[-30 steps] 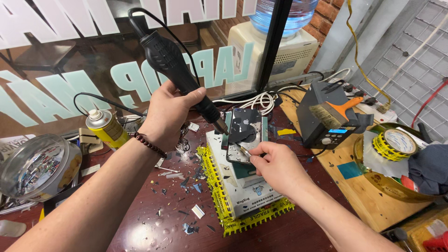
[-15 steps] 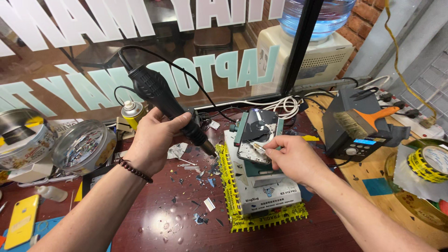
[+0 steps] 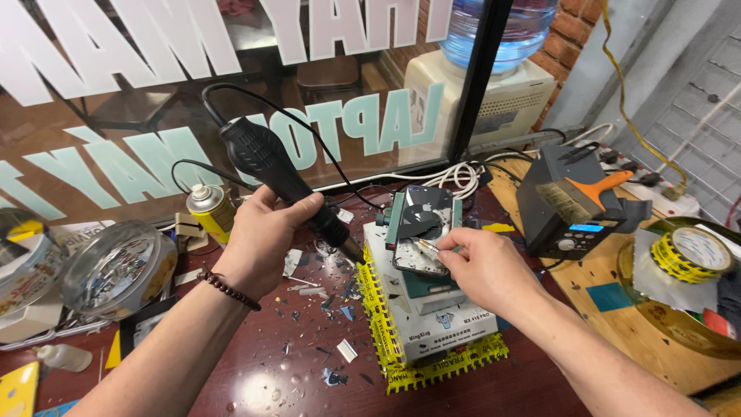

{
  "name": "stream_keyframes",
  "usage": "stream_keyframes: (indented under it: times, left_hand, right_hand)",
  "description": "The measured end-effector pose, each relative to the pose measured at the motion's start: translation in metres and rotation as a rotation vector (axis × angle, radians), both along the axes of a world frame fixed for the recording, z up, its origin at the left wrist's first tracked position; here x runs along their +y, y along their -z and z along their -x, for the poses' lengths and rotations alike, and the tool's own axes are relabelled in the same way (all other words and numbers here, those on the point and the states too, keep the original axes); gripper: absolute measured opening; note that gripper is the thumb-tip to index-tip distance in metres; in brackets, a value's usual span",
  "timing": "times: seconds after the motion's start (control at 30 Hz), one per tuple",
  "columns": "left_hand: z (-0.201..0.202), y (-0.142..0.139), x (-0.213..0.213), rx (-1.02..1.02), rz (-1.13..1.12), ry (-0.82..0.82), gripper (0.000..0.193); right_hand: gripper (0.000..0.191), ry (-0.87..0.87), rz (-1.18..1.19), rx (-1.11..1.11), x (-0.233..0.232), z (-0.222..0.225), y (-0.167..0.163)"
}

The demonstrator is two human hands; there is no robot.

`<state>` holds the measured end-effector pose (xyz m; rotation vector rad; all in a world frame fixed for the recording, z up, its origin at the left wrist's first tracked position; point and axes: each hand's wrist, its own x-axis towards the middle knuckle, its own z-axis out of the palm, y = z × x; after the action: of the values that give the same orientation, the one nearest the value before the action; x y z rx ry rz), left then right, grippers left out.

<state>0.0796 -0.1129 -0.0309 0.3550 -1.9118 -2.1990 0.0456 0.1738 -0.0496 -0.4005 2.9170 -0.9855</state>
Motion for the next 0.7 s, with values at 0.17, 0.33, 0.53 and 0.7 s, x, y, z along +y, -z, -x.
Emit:
stream_keyframes:
  times: [0.17, 0.33, 0.53, 0.7]
  left_hand:
    - [0.041, -0.001, 0.020, 0.113, -0.130, 0.040, 0.021]
    - [0.081, -0.001, 0.060, 0.110, -0.104, 0.116, 0.025]
    - [0.086, -0.001, 0.076, 0.113, 0.014, 0.152, 0.028]
    - [0.061, -0.009, 0.043, 0.083, -0.012, 0.142, 0.026]
  right_hand:
    - [0.020, 0.097, 0.038, -0.101, 0.000, -0.013, 0.001]
    - [0.020, 0.133, 0.028, -0.096, 0.000, -0.019, 0.003]
    - [0.020, 0.132, 0.059, -0.079, 0.001, -0.022, 0.007]
    - [0.020, 0.126, 0.064, -0.107, 0.003, -0.022, 0.006]
